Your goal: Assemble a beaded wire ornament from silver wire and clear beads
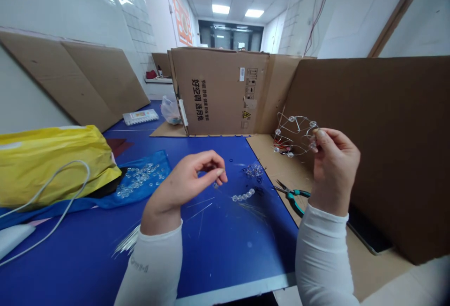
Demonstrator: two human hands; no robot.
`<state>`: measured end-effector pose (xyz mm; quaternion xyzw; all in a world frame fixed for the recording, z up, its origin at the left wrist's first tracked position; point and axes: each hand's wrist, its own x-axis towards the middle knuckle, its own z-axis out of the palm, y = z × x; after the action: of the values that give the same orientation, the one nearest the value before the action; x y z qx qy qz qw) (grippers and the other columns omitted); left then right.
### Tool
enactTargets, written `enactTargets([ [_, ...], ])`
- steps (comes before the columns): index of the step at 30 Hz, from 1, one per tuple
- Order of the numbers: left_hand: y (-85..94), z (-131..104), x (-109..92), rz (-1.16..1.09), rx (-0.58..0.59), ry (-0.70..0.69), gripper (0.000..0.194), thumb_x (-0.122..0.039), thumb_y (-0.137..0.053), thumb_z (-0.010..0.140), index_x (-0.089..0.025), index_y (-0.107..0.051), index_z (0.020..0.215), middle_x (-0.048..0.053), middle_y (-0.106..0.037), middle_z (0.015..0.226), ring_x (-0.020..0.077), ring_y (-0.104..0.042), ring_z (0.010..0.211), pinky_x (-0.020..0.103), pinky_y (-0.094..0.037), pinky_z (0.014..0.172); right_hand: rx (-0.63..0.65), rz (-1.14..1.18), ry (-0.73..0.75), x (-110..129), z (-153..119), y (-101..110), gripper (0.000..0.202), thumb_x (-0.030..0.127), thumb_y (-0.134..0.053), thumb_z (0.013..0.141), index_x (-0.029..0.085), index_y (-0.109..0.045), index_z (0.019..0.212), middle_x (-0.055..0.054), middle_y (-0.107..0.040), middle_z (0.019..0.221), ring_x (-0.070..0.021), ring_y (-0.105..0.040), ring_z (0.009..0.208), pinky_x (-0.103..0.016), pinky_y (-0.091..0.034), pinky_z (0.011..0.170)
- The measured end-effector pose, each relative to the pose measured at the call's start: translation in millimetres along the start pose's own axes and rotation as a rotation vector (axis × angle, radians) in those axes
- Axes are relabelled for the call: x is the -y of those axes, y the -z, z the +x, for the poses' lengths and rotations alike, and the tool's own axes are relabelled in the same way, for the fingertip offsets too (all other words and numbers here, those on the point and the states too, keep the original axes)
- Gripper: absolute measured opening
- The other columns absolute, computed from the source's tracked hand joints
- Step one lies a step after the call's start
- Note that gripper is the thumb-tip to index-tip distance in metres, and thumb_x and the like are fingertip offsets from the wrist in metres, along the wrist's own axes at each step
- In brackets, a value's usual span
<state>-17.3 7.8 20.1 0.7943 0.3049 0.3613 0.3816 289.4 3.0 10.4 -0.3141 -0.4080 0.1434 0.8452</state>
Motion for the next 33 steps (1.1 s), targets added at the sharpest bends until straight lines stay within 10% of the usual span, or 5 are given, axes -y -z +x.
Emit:
enactTargets([
  [10, 3.3, -3, 0, -0.577, -0.436, 0.06, 0.019, -0.027, -0.078, 0.08, -0.015, -0.065, 0.087, 0.002, -0.071, 0.073, 0.0129, -0.066, 0.063, 0.024, -0.056, 0.062, 0.029, -0.075, 0.004, -3, -4, -4, 0.004, 0.023, -0.08, 0.076, 0.02, -0.077, 0.077, 0.004, -0.059, 0.062, -0.0096, -0.047, 0.057, -0.024, -0.038, 0.054],
  [25, -10.1, -6, -10, -0.735, -0.336, 0.037, 0.015, -0.025, -0.076, 0.082, -0.015, -0.066, 0.086, -0.002, -0.059, 0.061, 0.0096, -0.053, 0.057, 0.029, -0.058, 0.07, 0.042, -0.092, 0.003, -6, -4, -5, 0.004, 0.023, -0.079, 0.076, 0.021, -0.077, 0.079, 0.003, -0.061, 0.063, -0.0096, -0.047, 0.057, -0.024, -0.035, 0.052],
  [33, -15.1, -8, -15, -0.824, -0.261, 0.046, 0.013, -0.025, -0.074, 0.083, -0.015, -0.065, 0.084, -0.004, -0.046, 0.058, 0.0072, -0.039, 0.053, 0.018, -0.037, 0.049, 0.142, 0.062, -0.167, 1, -3, -2, 0.009, 0.025, -0.08, 0.074, 0.019, -0.074, 0.079, 0.002, -0.06, 0.071, -0.0092, -0.05, 0.062, -0.022, -0.039, 0.052],
])
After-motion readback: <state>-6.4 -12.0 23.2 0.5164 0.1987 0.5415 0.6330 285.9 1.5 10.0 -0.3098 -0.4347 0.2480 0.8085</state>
